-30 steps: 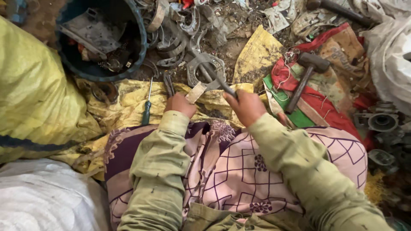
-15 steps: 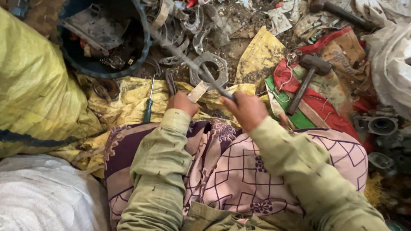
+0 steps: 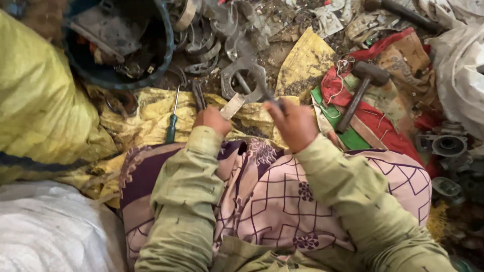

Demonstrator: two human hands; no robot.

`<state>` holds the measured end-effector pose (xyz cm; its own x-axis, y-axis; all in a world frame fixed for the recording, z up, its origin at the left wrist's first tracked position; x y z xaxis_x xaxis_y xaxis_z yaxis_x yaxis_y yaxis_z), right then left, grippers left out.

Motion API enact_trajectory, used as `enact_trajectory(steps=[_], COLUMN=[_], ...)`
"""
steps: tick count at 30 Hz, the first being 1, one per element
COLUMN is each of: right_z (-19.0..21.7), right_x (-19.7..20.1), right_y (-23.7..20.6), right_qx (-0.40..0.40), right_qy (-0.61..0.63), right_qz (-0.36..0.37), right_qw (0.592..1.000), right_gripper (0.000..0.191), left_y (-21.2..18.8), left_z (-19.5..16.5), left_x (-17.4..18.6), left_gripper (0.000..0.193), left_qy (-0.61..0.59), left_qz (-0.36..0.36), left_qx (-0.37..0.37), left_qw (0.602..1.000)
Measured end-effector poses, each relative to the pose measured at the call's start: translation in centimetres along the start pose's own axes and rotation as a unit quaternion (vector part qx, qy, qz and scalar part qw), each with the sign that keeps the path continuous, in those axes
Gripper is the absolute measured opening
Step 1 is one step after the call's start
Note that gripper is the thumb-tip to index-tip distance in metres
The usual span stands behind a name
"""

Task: The person sits on the floor and uses a hammer and a metal rod to repeatedly strike and shape a small metal component. The person adjusts the component's position and continues hammering throughout the clip.

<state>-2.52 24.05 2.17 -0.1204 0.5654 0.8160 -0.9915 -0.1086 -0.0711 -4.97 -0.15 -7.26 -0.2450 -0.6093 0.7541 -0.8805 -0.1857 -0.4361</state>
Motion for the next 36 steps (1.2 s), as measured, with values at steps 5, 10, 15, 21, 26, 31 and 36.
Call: enact_trajectory(steps=[5,10,15,21,26,31,36], right_z=[3.1,2.7,4.0,3.2,0.7,2.4,2.9], right_x=[1.0,-2.8,2.4,-0.5,-2.3,3.0,-0.9], right_y=[-1.0,0.9,-2.3,-0.8,1.6,-1.3,-0.2], right_qx=[0.136,0.008,0.09,0.095,-0.072,0.018,0.046], right_qy=[0.118,-0.116,0.013,0.004,-0.071,0.097,0.025], right_qz=[-0.126,0.113,-0.017,-0.04,0.145,-0.066,0.02], right_qw=[0.975,0.987,0.996,0.995,0.984,0.993,0.998], right_gripper=[0.038,0.047,0.044,0.046,0.059,0.044,0.042], left_y=[0.6,0.2,0.3,0.6,0.6,0.8,0.4], left_z=[0.2,0.0,0.1,0.2,0.6,0.3,0.0], left_x=[0.0,0.3,-0.1,0.1,-0.3,-0.5,0.3], left_gripper=[0.031,0.039,0.032,0.033,0.032,0.031,0.033], left_qy=[-0.035,-0.049,-0.029,-0.01,-0.035,-0.004,-0.02], left_qz=[-0.019,-0.033,-0.002,-0.001,-0.005,0.003,-0.009], left_qx=[-0.015,-0.031,0.004,0.017,0.012,-0.003,-0.002], left_qw=[0.999,0.998,1.0,1.0,0.999,1.0,1.0])
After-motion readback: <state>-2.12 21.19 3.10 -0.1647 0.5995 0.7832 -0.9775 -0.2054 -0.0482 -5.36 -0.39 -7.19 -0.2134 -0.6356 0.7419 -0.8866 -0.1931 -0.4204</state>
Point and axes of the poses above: each hand's wrist, its own y-axis towards the middle knuckle, its own x-axis out of the back of the hand, z = x × y, the point moved 5 cm from there along y, towards the middle knuckle, and after that the axes turned 5 degrees about x, right-handed, at the moved point
